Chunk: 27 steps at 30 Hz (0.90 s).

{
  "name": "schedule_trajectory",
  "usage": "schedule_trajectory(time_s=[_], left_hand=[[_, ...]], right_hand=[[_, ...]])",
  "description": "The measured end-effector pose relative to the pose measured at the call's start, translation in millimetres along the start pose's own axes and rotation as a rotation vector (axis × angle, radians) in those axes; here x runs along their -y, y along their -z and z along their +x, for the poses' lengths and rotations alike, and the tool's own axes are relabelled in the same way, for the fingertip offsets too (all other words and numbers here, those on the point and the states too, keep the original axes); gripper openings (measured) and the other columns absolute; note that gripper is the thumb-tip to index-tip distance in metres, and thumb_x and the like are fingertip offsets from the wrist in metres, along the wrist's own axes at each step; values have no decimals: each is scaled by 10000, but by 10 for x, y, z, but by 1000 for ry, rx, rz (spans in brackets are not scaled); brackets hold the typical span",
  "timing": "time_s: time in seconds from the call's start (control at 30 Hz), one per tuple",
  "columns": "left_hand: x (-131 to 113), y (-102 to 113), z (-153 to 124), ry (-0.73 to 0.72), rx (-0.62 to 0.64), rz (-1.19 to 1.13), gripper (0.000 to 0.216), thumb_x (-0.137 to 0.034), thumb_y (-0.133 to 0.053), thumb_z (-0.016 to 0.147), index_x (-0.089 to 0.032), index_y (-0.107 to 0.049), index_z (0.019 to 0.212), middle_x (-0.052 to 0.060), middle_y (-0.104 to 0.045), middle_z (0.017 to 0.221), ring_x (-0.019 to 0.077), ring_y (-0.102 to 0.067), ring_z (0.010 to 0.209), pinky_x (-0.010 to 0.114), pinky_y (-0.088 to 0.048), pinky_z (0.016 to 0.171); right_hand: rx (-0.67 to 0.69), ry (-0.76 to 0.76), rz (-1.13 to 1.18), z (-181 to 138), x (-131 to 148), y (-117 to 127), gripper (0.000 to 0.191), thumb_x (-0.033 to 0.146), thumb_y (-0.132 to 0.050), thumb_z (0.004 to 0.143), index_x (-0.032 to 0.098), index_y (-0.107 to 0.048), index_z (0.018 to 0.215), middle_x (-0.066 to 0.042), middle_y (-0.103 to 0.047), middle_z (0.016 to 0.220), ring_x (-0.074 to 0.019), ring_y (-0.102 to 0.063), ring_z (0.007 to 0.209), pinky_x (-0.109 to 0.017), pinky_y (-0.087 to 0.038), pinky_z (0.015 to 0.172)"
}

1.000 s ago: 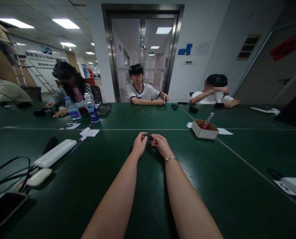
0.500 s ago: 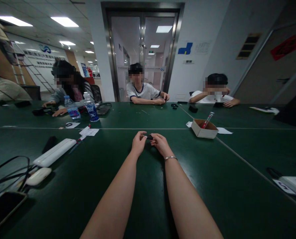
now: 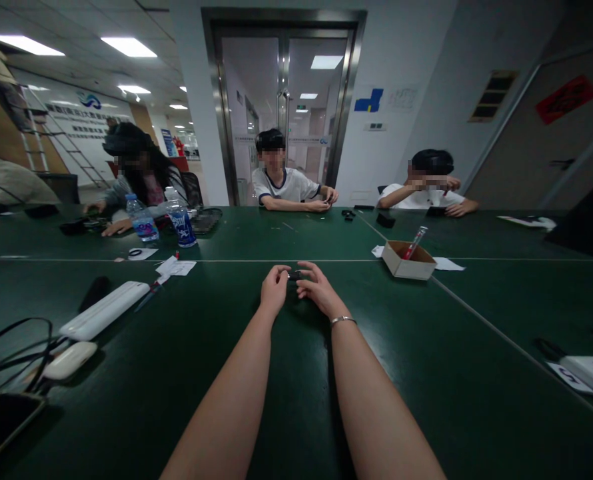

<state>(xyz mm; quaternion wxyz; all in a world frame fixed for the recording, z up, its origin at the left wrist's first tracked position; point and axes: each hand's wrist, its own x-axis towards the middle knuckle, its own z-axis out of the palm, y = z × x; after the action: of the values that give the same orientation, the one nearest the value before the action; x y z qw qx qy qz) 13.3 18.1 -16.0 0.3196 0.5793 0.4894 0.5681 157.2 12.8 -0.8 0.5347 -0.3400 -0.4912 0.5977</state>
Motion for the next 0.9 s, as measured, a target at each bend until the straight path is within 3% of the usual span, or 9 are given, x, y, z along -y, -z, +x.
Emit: schedule_trajectory(time_s=[0.17,0.3,0.43,0.6,0.73,0.9], left_hand=[[-5,-4,5,20,-14,-4,201,-241,-463,881,-197,-645,956,21,-639,834,147,-573,734,243,-432,665],[1,-14,14,36,-40,-23,203,-229,-461,875,-194,-648,945,21,-634,806,150,-585,757,249,-455,708],[14,-19,18,34,-35,-28,202,-240,-469,874,-196,-651,946,18,-629,795,144,-580,736,251,-460,717],[8,-19,12,39,-28,-15,196,-241,-480,871,-196,-654,947,17,-628,795,145,-581,742,246,-459,710],[-7,-21,5,34,-5,-12,188,-252,-496,867,-202,-658,949,19,-631,804,148,-581,747,250,-460,720],[-10,-29,4,44,-6,-8,183,-269,-509,867,-202,-660,944,22,-632,807,151,-581,748,254,-464,731]], right_hand=[[-39,-55,-62,0,11,-21,302,341,-715,752,179,-624,991,-12,-638,717,-93,-548,425,-178,-461,375],[8,-16,37,0,23,-16,462,242,-734,684,238,-600,1127,-17,-670,910,-118,-628,545,-225,-551,496],[-38,-78,-40,12,10,-18,297,335,-686,750,172,-612,986,-10,-630,678,-114,-569,441,-198,-480,402],[-40,-3,-3,20,-10,-18,507,287,-725,654,257,-543,1127,40,-620,796,-101,-580,453,-228,-526,451],[-56,-35,-70,24,-13,-20,408,383,-717,673,212,-548,1003,46,-586,686,-89,-526,395,-207,-482,394],[-71,-30,10,16,11,-25,537,335,-744,648,267,-492,1117,57,-607,772,-79,-517,413,-242,-533,443]])
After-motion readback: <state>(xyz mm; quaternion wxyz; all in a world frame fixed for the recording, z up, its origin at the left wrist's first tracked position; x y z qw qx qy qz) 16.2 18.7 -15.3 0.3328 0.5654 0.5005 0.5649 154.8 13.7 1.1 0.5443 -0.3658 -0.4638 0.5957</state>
